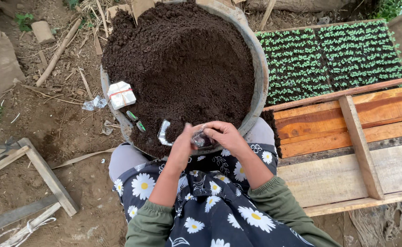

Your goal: The person scoops soil from a large basin and packs it into a wooden seed tray by hand. They repeat this process multiple times, filling the tray with soil while seated.

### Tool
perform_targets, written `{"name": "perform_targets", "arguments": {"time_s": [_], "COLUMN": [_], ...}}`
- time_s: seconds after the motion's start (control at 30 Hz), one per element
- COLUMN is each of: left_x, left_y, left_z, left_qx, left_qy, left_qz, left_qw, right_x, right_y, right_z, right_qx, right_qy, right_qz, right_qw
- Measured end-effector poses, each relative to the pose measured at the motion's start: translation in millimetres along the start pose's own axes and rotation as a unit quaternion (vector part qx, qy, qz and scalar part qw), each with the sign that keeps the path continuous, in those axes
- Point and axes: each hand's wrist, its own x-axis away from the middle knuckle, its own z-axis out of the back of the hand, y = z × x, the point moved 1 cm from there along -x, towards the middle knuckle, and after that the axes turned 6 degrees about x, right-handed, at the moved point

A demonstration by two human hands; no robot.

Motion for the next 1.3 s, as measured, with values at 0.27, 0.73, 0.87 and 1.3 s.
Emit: {"name": "perform_targets", "arguments": {"time_s": [0.27,0.73,0.87,1.3], "left_x": [-37.8,-38.2,-38.9,-44.8], "left_y": [-34.9,-17.6,-18.1,-29.9], "left_z": [11.2,13.5,8.8,3.5], "left_qx": [0.231,-0.393,-0.442,-0.529], "left_qy": [-0.038,0.121,0.096,0.125], "left_qz": [-0.037,-0.458,-0.464,-0.545], "left_qw": [0.972,0.788,0.762,0.638], "right_x": [-48.4,-102.3,-91.4,-48.6], "right_y": [-13.2,69.7,19.1,-51.1], "right_z": [27.4,31.1,23.4,6.0], "right_qx": [0.112,0.404,-0.124,0.445], "right_qy": [0.003,0.042,0.049,-0.122], "right_qz": [-0.011,-0.095,-0.205,0.079], "right_qw": [0.994,0.909,0.970,0.884]}}
